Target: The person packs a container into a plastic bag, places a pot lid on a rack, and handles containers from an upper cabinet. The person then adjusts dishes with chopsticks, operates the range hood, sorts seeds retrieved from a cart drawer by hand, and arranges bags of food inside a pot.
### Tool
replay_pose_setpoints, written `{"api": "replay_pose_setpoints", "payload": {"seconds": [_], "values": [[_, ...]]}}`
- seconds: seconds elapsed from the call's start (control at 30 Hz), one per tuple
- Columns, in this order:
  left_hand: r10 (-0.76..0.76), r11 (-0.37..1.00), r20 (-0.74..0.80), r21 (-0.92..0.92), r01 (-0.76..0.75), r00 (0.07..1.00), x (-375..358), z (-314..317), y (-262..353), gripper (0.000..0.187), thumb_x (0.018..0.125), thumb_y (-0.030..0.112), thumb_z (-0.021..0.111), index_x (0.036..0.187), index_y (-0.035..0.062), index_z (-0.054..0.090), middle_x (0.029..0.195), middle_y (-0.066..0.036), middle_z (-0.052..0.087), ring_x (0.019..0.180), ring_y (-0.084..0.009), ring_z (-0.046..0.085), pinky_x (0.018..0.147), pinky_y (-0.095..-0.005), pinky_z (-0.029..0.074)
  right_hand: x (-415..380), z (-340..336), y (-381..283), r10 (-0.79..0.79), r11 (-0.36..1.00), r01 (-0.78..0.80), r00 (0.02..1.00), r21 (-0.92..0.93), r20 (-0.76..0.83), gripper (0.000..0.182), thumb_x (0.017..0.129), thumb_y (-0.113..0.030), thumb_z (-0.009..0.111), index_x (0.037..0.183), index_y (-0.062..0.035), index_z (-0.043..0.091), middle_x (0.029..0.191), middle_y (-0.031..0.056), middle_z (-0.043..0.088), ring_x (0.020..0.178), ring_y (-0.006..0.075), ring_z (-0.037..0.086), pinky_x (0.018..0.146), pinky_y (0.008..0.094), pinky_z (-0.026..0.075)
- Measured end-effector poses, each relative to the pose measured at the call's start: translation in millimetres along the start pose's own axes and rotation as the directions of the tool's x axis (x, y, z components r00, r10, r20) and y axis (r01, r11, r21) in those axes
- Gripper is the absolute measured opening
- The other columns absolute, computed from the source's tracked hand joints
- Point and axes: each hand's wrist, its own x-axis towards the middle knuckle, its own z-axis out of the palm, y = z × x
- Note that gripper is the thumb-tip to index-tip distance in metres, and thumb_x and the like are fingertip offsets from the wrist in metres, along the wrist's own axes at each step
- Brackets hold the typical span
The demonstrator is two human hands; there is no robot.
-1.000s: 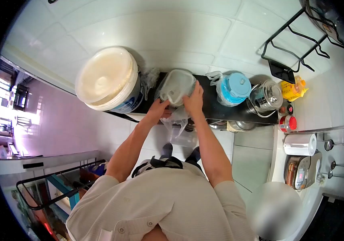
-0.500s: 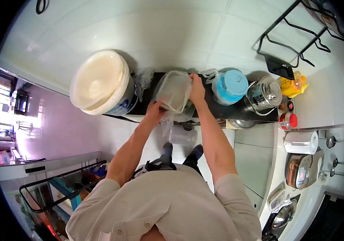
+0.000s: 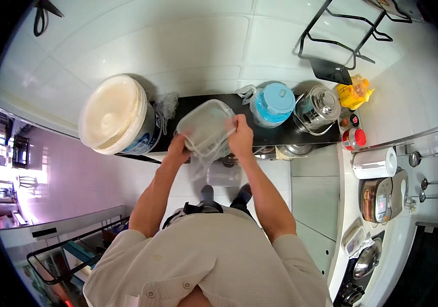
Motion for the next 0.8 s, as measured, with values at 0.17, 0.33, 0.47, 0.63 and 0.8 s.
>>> {"api": "replay_pose_setpoints", "payload": {"seconds": [0.17,0.33,0.47,0.63,0.8], "values": [[-0.077,0.921,0.033,0.386,0.058,0.996,-57,23,51,0.060,0.082,0.016,0.080,0.134,0.0062,0.052,0.120,-0.011,0.064,0.106,-0.0255,0.065,0.093,-0.0415,0.056,37,-37,-4,0.160,0.979,-0.160,0.987,-0.130,-0.006,0.037,0.099,-0.034,0.052,0.096,0.0002,0.068,0.096,0.0270,0.068,0.090,0.0472,0.064,0.079,0.0508,0.049],[-0.150,0.900,0.361,0.436,-0.025,0.921,-63,3,72,0.057,0.084,0.019,0.078,0.133,0.0032,0.054,0.118,-0.011,0.066,0.100,-0.0212,0.067,0.088,-0.0375,0.057,43,-43,46,0.143,0.804,-0.075,0.987,-0.590,0.069,0.023,0.088,-0.018,0.055,0.095,0.0001,0.067,0.100,0.0269,0.068,0.099,0.0475,0.063,0.086,0.0531,0.050],[0.008,0.975,0.321,0.210,-0.079,0.947,-52,-18,77,0.056,0.090,0.026,0.072,0.137,0.0044,0.052,0.126,-0.012,0.063,0.111,-0.0251,0.064,0.096,-0.0422,0.053,-9,-70,80,0.085,0.874,-0.010,0.987,-0.485,0.133,0.028,0.084,-0.012,0.055,0.104,0.0007,0.069,0.102,0.0267,0.069,0.097,0.0473,0.064,0.084,0.0519,0.051],[0.153,0.985,0.049,0.076,-0.156,0.987,-20,-10,61,0.058,0.092,0.027,0.072,0.142,0.0082,0.048,0.135,-0.009,0.058,0.124,-0.0252,0.056,0.104,-0.0439,0.047,-94,-122,105,-0.030,0.961,0.016,0.998,-0.278,-0.046,0.030,0.082,-0.002,0.048,0.103,0.0008,0.069,0.088,0.0215,0.071,0.080,0.0356,0.070,0.073,0.0420,0.054],[0.208,0.942,-0.025,0.276,-0.193,0.978,11,20,37,0.064,0.088,0.024,0.076,0.142,0.0071,0.046,0.134,-0.011,0.057,0.120,-0.0244,0.057,0.101,-0.0397,0.047,-147,-157,95,0.541,0.828,-0.541,0.840,0.150,0.046,0.031,0.083,0.005,0.044,0.099,-0.0014,0.069,0.081,0.0036,0.067,0.071,0.0123,0.060,0.059,0.0275,0.047]]}}
